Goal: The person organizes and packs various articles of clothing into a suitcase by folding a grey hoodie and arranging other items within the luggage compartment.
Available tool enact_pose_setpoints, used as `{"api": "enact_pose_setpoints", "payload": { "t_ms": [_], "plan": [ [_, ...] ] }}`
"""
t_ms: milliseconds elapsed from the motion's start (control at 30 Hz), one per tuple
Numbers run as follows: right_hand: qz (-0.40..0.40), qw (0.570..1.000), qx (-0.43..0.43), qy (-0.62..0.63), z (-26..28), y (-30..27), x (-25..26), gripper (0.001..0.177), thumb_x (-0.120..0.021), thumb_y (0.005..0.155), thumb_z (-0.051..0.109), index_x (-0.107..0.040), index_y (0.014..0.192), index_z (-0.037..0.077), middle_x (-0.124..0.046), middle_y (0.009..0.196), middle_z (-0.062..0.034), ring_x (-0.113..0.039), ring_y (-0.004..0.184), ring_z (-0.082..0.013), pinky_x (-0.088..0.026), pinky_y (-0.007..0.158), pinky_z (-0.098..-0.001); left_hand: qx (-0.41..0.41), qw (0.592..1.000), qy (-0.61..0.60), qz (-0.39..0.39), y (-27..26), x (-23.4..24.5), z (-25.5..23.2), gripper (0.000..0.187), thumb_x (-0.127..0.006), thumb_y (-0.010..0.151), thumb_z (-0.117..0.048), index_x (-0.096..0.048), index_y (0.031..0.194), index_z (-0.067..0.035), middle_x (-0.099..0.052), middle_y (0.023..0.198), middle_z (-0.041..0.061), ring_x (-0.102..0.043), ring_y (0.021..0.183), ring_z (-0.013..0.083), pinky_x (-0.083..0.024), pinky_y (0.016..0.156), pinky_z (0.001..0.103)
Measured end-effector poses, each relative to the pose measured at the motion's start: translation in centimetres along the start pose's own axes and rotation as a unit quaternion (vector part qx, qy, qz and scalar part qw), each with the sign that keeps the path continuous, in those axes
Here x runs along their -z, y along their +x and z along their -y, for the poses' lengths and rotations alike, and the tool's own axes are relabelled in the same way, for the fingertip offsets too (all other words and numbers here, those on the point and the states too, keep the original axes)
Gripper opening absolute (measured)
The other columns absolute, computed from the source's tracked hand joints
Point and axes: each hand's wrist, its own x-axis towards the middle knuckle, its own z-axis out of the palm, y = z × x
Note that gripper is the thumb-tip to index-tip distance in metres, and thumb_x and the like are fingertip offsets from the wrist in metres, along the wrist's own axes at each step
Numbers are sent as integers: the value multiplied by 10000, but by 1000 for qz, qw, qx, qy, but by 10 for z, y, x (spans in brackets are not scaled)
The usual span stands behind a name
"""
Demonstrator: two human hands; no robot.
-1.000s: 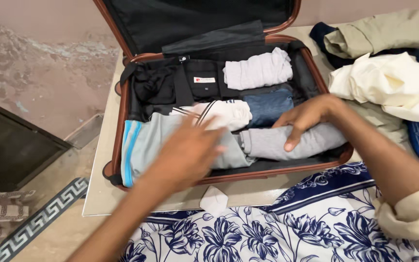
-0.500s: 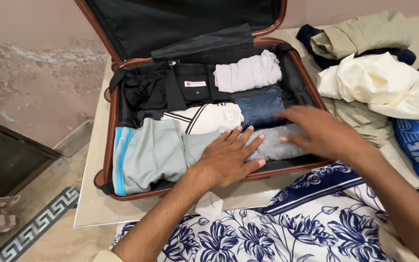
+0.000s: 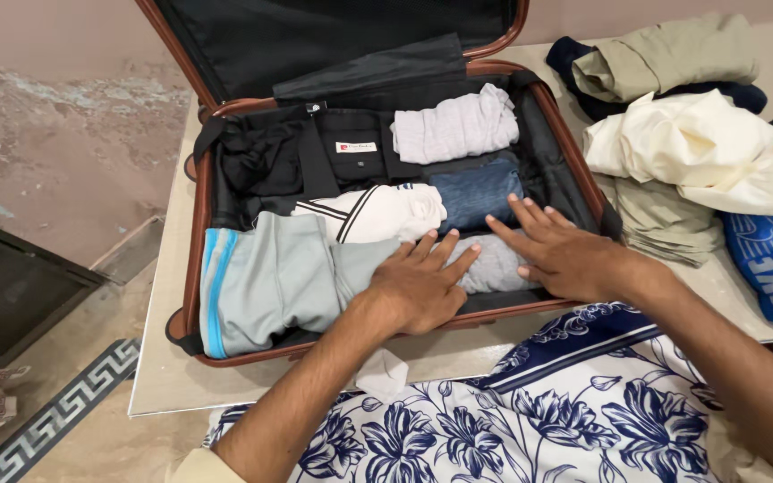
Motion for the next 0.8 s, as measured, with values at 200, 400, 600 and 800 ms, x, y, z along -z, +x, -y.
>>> {"api": "enact_pose_setpoints", "payload": {
  "t_ms": [200,400,600,800],
  "plan": [
    [23,999,-34,-4,4,5,-5,803,-526,984,326,-70,1635,209,13,1680,-263,-31,1540,-369,-120,1227,-458,-3,1000,11,-1,1,-3,1,659,-261,1028,-456,-118,1628,-224,-60,1701,133,-49,1560,359,-70,1239,489],
    [-29,998,-63,-4,10,2,-15,810,-550,960,335,-112,1632,220,-5,1664,-227,-28,1538,-400,-113,1227,-488,-19,1000,-5,-17,1,-6,4,683,-249,1020,-522,-128,1626,-232,-66,1696,124,-46,1556,360,-66,1241,479],
    [-139,985,-17,103,8,-7,-1,777,-525,921,275,-198,1624,230,-7,1693,-227,15,1535,-457,-96,1186,-535,-12,1000,-4,-23,5,-9,6,664,-240,1032,-513,-145,1629,-238,-71,1706,119,-70,1556,365,-87,1244,480],
    [-247,968,-46,-18,19,14,2,623,-421,1014,445,-286,1596,265,-163,1681,-173,-115,1533,-443,-164,1204,-552,-11,999,-16,-26,3,-8,6,648,-232,1031,-519,-175,1618,-251,-72,1703,107,-62,1559,358,-86,1244,479]
  ]
}}
